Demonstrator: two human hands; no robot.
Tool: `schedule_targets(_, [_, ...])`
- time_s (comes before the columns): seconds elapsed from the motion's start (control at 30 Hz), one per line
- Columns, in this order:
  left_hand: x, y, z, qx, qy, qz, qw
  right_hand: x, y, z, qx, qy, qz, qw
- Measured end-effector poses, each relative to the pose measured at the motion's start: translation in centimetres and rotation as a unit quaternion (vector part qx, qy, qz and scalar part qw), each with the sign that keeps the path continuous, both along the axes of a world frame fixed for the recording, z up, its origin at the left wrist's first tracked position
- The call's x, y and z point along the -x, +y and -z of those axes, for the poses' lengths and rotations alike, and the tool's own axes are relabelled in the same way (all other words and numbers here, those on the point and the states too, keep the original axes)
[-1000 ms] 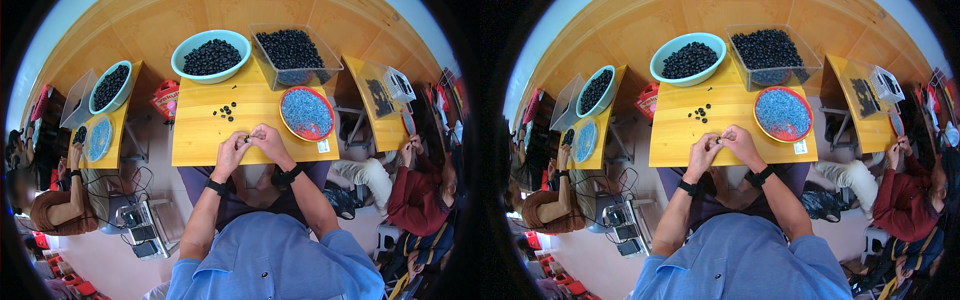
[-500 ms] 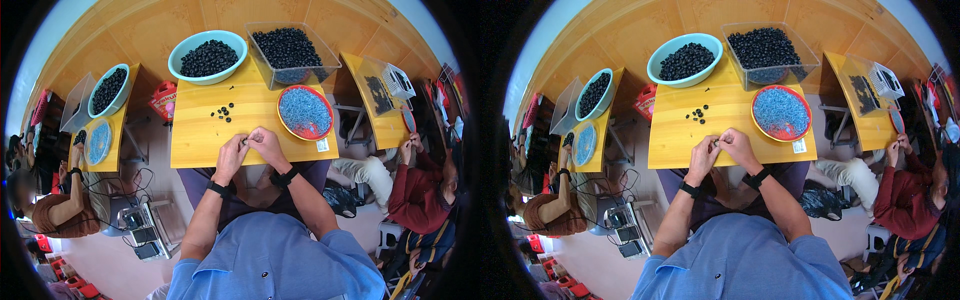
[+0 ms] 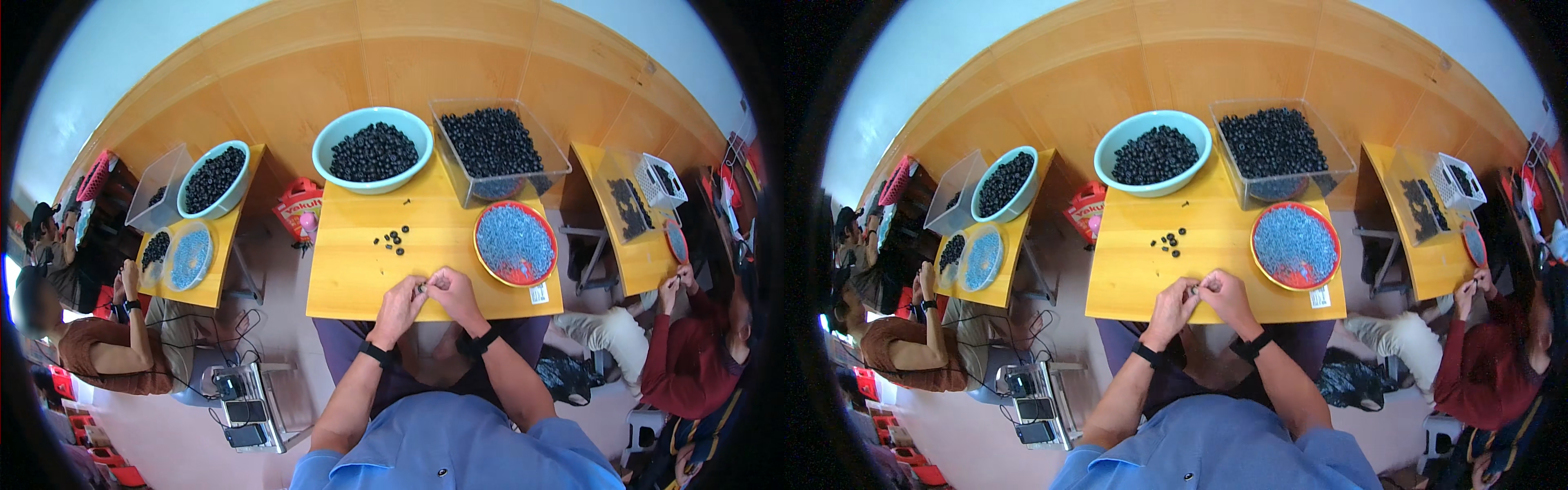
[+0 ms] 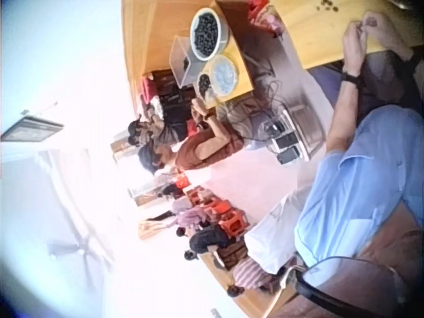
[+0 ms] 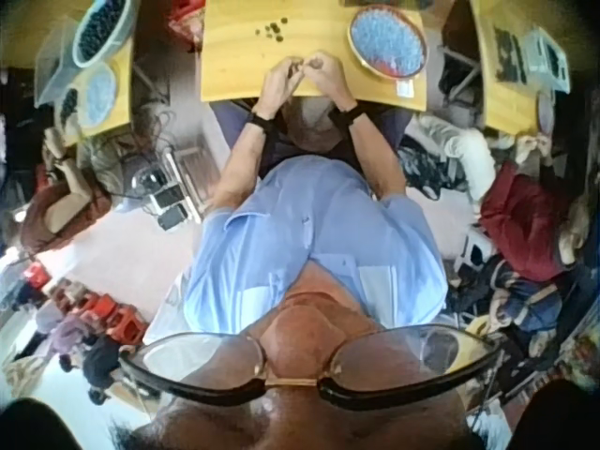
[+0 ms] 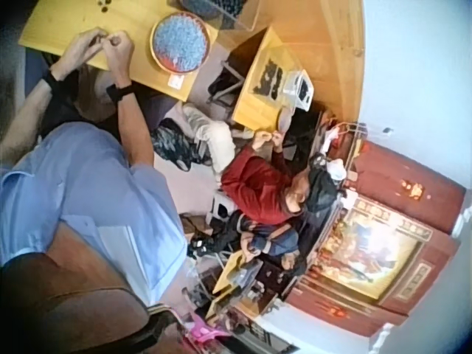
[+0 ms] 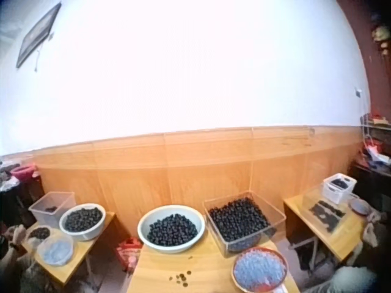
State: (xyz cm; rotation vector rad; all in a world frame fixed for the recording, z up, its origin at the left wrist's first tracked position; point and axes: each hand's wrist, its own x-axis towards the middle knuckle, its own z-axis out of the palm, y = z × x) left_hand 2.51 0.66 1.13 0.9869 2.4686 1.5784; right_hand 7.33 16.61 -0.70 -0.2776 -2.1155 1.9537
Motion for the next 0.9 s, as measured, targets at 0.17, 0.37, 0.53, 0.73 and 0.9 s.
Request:
schedule_targets(0.17, [0.0,0.0,0.6,0.020,0.038,0.003,0.999,-0.1,-0.3,-0.9,-0.019,-0.011,0.006,1.000])
schedule_targets(0.37, [0.2,-0.1,1.1,0.040,0.070,0.005,0.997,0.0,-0.2,-1.0,-0.024,-0.006,0.000,1.000])
schedule_targets(0.53, [0.2,0.1,0.6,0.015,0.042,-0.004,0.999,0.4,0.1,0.0,0.012,0.009,-0.007,1.000])
schedule_targets(0.73, [0.2,0.2,0.0,-0.059,-0.071,-0.015,0.996,1.1,4.5,-3.6,-0.080,-0.189,-0.139,0.969])
schedule_targets(0.9, [0.2,0.4,0.2,-0.047,-0.046,-0.030,0.997,6.2,4.8,-9.5,-0.124,0.050,-0.032,0.990])
